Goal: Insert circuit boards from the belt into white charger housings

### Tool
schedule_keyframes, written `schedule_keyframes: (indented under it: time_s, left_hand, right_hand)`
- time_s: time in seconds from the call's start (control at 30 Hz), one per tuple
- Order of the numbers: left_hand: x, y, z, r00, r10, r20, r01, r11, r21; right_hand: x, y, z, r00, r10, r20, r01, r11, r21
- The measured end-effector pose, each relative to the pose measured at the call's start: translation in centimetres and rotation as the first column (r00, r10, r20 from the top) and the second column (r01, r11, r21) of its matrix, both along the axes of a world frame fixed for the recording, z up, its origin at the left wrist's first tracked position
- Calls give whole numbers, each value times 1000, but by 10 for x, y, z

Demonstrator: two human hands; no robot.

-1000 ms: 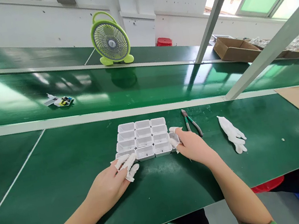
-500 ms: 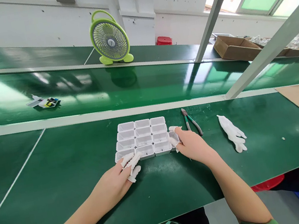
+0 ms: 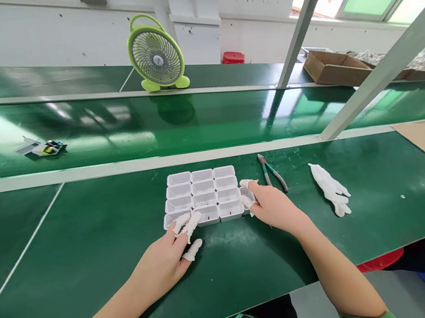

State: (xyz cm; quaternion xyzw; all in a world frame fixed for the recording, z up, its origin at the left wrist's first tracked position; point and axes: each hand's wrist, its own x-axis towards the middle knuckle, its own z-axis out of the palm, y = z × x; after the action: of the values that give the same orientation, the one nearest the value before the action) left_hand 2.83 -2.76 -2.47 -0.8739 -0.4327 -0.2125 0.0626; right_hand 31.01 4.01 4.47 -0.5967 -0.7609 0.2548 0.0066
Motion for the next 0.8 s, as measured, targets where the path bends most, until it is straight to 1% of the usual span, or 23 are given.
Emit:
schedule_keyframes:
  time_s: [0.07, 0.13, 0.23, 0.3, 0.37, 0.43, 0.53, 0.63, 0.7, 0.8]
  left_hand:
    - [0, 0, 0, 1000, 8, -6, -8, 1000, 24]
    - [1, 0, 2, 999, 15, 35, -18, 997, 76]
    - [-2, 3, 9, 983, 18, 183, -46, 987, 152]
    - [-7, 8, 14, 956, 55, 287, -105, 981, 161]
    - [-15, 15, 15, 928, 115, 353, -164, 980, 111]
    - [-24, 23, 12, 917, 156, 366, -171, 985, 7]
    - [-35, 35, 4, 934, 141, 327, -92, 983, -160]
    - [-38, 41, -4, 959, 104, 266, -23, 957, -290]
    - [-38, 44, -7, 965, 97, 244, -16, 949, -314]
    - [-39, 47, -8, 964, 105, 243, -24, 950, -312]
  right_hand:
    - [0, 0, 0, 1000, 0, 1, 0, 1000, 0]
    - [0, 0, 1, 1000, -1, 0, 1, 1000, -4]
    - [-1, 1, 2, 1000, 1, 5, -1, 1000, -4]
    - [-1, 1, 2, 1000, -1, 9, 1, 1000, 0]
    - [-2, 1, 2, 1000, 2, 4, -2, 1000, 7]
    - [-2, 1, 2, 1000, 7, -4, -7, 1000, 15]
    - [-2, 0, 1, 1000, 21, -7, -21, 999, 28]
    - [-1, 0, 2, 1000, 29, 2, -30, 999, 35]
    - [-1, -1, 2, 999, 31, 7, -31, 999, 36]
    - [-2, -1, 4, 999, 35, 15, -36, 999, 31]
